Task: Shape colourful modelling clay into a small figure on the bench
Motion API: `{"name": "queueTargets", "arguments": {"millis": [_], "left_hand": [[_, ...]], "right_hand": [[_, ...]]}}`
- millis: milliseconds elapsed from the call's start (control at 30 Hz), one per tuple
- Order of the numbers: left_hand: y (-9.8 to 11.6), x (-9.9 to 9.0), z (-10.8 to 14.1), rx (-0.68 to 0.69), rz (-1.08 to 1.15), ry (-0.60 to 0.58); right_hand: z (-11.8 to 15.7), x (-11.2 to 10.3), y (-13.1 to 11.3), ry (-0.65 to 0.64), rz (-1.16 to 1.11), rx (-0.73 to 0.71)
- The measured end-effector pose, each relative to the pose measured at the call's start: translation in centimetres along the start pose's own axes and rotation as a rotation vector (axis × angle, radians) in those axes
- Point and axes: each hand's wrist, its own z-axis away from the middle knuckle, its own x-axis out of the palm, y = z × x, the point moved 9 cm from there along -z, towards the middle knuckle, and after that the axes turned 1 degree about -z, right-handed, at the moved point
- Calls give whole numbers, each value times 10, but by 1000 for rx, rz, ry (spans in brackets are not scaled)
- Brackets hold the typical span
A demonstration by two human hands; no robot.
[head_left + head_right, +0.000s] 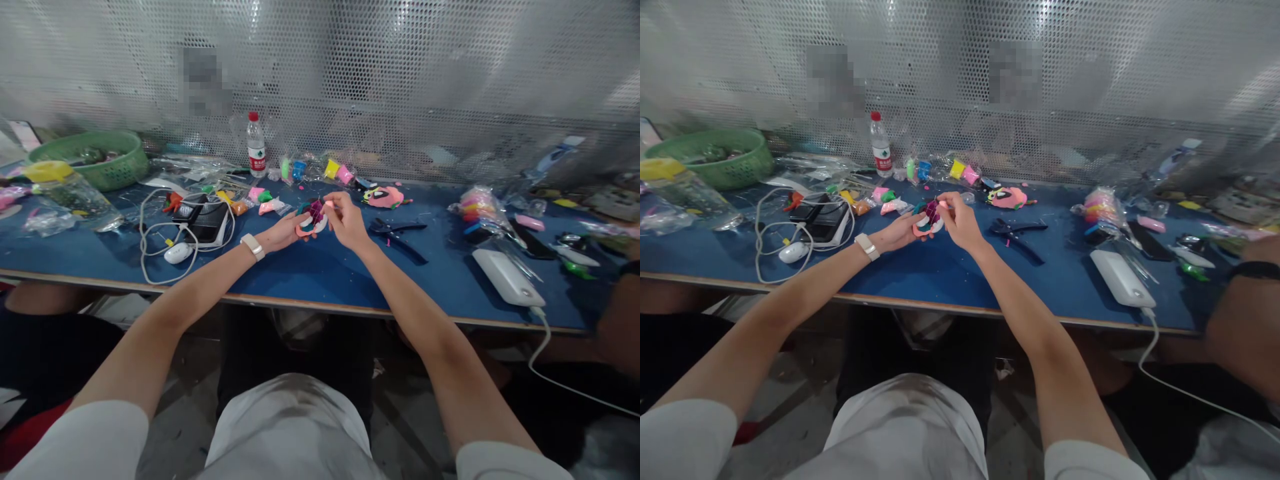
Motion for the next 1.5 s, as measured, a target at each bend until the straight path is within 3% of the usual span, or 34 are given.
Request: {"name": "queueTargets", "arguments": {"millis": [267, 567, 733, 1067, 1500], "left_hand": [[1, 4, 2, 12, 14, -22], [-2, 0, 2, 28, 49, -11], [0, 2, 4, 31, 54, 10], [2, 0, 3, 59, 53, 28], [5, 6, 5, 43, 106, 29]], "right_hand": [[-5, -9, -15, 48, 182, -102], [-2, 1, -4, -23, 175, -77], [-1, 6, -10, -53, 209, -173], [5, 21, -13, -134, 344, -179], [8, 22, -19, -115, 376, -241]]}}
